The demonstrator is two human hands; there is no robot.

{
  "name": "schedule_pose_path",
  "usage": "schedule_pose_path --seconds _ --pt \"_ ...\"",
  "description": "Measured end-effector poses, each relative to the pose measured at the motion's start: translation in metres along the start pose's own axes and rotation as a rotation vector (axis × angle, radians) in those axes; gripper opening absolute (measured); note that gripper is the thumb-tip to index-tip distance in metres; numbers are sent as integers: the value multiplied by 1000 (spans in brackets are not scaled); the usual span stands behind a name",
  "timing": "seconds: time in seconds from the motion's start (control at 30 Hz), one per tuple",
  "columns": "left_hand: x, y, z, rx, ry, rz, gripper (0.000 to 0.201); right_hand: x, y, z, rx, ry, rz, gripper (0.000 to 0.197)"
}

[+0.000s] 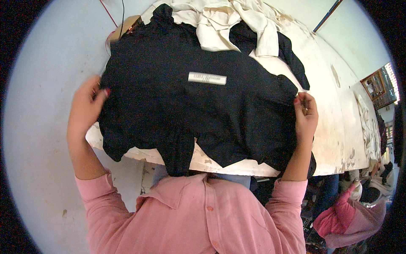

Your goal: The person uses a small blade to trim loose threads from a black garment laid on a white table. They repeatedly lift, turn, and reposition the garment to access different areas, then cut visible threads with the blade.

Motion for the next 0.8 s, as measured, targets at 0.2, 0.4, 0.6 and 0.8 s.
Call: schedule_pose_path --seconds 0.2,0.4,0.6,0.8 --pt "-64 43 -22 40 77 -531 29 -8 34 9 -156 460 -331 28" --pt "-60 13 -31 247 692 -159 29 -5 12 -22 184 387 -110 17" --pt "-30 52 -18 -252 576 -168 36 33 39 18 130 144 -119 30" --pt "-82 77 -32 -62 180 -252 36 -3 61 29 152 443 -246 22"
Point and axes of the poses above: each hand's wrist, its own y-axis away from the middle knuckle, its own x-axis out of the back of the hand, z = x × y, the point moved 10 cm from there along -y, towards the middle knuckle, and after that the axes turned 2 degrees about z, right-handed, at the moved point
